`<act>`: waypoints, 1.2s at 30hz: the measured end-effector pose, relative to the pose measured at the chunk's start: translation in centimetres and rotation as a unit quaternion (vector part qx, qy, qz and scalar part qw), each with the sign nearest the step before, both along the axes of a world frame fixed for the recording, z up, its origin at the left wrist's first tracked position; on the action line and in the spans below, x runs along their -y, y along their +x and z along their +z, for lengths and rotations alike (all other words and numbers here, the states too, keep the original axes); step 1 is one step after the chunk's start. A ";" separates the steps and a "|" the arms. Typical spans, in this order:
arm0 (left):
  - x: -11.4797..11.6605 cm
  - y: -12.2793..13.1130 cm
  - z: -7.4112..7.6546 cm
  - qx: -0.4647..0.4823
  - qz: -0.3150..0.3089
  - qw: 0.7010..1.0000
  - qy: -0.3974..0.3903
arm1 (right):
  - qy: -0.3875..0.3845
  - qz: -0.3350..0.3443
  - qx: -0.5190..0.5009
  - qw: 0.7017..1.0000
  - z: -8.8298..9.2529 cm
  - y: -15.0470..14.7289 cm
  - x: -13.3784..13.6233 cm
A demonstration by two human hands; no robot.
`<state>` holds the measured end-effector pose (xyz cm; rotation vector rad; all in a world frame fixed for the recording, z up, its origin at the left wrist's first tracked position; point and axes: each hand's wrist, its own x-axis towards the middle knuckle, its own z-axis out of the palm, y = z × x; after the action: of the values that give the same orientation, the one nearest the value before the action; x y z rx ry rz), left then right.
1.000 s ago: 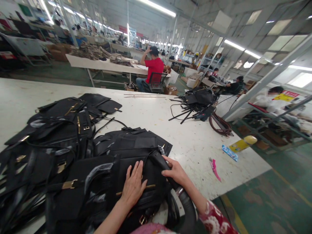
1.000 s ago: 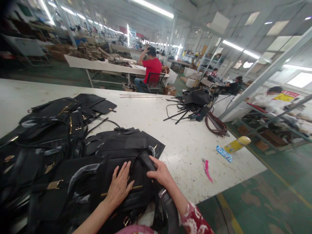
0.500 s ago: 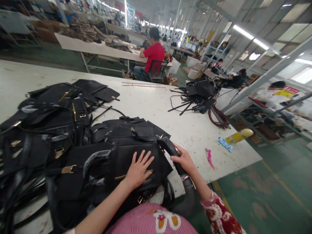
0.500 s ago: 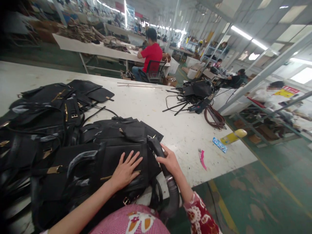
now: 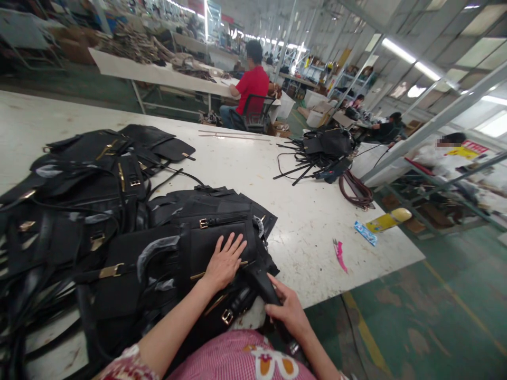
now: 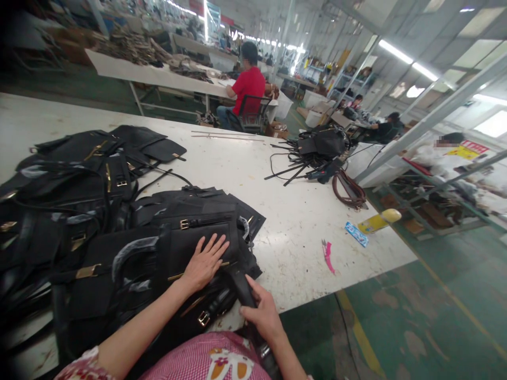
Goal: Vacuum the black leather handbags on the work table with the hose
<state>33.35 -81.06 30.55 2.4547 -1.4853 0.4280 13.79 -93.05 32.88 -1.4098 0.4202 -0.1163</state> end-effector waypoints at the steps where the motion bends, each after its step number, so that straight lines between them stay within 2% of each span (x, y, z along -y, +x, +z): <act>1: -0.1 0.0 0.0 -0.001 -0.002 1.000 -0.003 | -0.002 -0.005 0.011 1.000 0.1 0.4 0.1; 5: -0.5 0.1 -0.3 -0.001 0.000 1.000 -0.015 | -0.033 0.004 0.027 0.999 0.6 -0.1 -0.1; 9: -1.0 0.1 -0.3 -0.017 -0.018 1.000 -0.011 | -0.030 0.022 -0.006 0.999 -0.3 -1.3 -0.7; 12: -1.2 -0.4 -0.2 -0.046 -0.030 0.998 -0.011 | -0.051 0.007 0.018 0.998 -0.2 0.7 -0.4; 15: -2.1 -2.3 -0.4 -0.087 0.001 0.996 -0.025 | -0.112 -0.020 0.056 0.992 1.6 4.1 -0.1; 17: -3.5 -4.2 -0.6 -0.123 0.013 0.992 -0.036 | -0.153 -0.029 0.070 0.985 3.4 5.9 -0.4; 19: -5.8 -6.2 -0.4 -0.174 -0.049 0.983 -0.030 | -0.182 0.007 0.073 0.981 5.3 6.8 -1.2; 21: -8.8 -7.6 0.2 -0.242 -0.144 0.959 -0.021 | -0.211 0.085 0.062 0.972 6.7 6.8 -2.5; 22: -10.5 -8.1 0.5 -0.281 -0.167 0.945 -0.025 | -0.227 0.133 0.049 0.964 7.2 6.6 -3.2; 23: -12.2 -8.4 0.9 -0.321 -0.159 0.933 -0.038 | -0.244 0.181 0.034 0.952 7.6 6.3 -4.0; 24: -13.9 -8.6 1.2 -0.358 -0.119 0.924 -0.062 | -0.263 0.224 0.019 0.938 7.9 6.1 -4.8; 26: -17.2 -8.5 1.3 -0.401 0.030 0.905 -0.136 | -0.298 0.289 0.000 0.910 8.1 5.8 -6.1; 28: -20.1 -8.2 0.6 -0.394 0.193 0.870 -0.225 | -0.321 0.326 -0.002 0.889 7.9 5.8 -7.2; 30: -22.0 -7.6 -0.6 -0.377 0.301 0.824 -0.298 | -0.332 0.347 0.009 0.877 7.3 6.1 -8.1; 33: -22.8 -6.8 -2.2 -0.407 0.346 0.777 -0.335 | -0.342 0.366 0.029 0.865 6.4 7.0 -9.2; 36: -22.2 -6.6 -2.6 -0.413 0.354 0.771 -0.331 | -0.332 0.330 0.061 0.882 5.9 8.0 -10.0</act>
<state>26.74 -58.84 27.93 2.0270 0.0096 -0.0554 21.79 -83.06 38.82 -2.1382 -0.2606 0.2315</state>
